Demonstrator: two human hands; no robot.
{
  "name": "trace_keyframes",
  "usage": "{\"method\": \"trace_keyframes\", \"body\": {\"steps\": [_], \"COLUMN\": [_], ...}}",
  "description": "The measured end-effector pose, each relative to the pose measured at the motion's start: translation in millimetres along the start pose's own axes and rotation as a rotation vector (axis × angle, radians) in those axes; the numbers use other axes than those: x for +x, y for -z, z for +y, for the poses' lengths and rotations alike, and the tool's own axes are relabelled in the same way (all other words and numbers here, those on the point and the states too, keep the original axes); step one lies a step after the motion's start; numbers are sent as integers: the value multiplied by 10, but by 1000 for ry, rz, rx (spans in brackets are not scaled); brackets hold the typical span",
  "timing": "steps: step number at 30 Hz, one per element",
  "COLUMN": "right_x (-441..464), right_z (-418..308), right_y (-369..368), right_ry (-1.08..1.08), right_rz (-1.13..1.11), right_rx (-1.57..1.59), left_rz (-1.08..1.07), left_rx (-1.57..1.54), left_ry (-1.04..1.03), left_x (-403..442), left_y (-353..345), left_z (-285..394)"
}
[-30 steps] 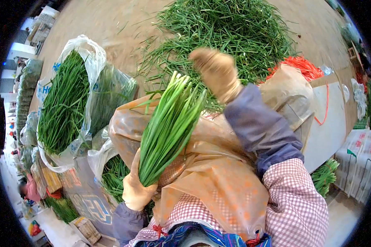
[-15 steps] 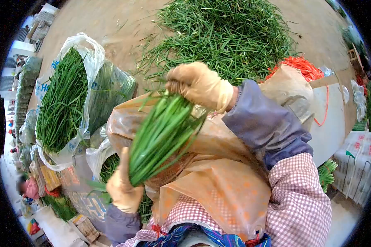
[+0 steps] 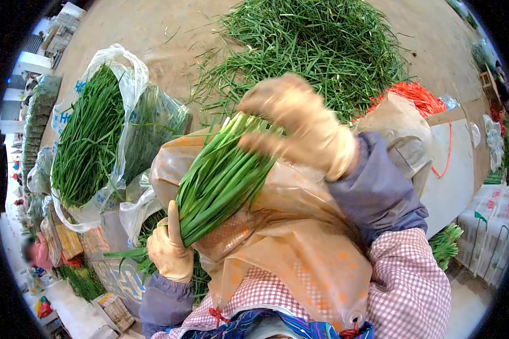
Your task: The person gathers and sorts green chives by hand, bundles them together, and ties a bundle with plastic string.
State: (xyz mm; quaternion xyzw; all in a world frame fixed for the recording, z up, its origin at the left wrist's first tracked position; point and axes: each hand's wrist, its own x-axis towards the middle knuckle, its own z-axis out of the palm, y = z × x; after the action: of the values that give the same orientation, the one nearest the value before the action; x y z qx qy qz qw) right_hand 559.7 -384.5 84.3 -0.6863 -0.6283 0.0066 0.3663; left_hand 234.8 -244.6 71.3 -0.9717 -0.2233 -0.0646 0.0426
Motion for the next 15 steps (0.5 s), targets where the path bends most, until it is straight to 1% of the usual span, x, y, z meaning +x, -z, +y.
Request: {"method": "trace_keyframes", "body": {"steps": [2,3,6,8,9,10,11,12,14,15], "right_x": [47,18,-70,-136,-93,-65,-25,-57,-41,31], "right_z": [-214,-157,64,88,162,246,373,713,776,613], "right_y": [-291,-489,-758,-844,-806,-592,-441,-353,-287,-211], "right_ry": [-50,-39,116,-205,-308,-538,-703,-753,-523,-449], "right_rz": [-133,-89,122,383,498,484,549,471,312,135], "right_rx": [-268,-223,-34,364,637,884,893,639,340,317], "left_rz": [-4,-3,44,59,67,76,105,105,111,101], "left_rx": [24,36,69,39,24,8,-16,-8,7,1], "left_ry": [-6,-11,-29,-30,-41,-54,-38,-48,-71,-76], "left_x": [-27,-33,-99,-151,-164,-170,-164,-171,-150,-140], "left_y": [-17,-40,-109,-129,-138,-148,-162,-167,-179,-166], "left_z": [16,15,-1,-13,-26,-35,-17,-17,-22,-18]}}
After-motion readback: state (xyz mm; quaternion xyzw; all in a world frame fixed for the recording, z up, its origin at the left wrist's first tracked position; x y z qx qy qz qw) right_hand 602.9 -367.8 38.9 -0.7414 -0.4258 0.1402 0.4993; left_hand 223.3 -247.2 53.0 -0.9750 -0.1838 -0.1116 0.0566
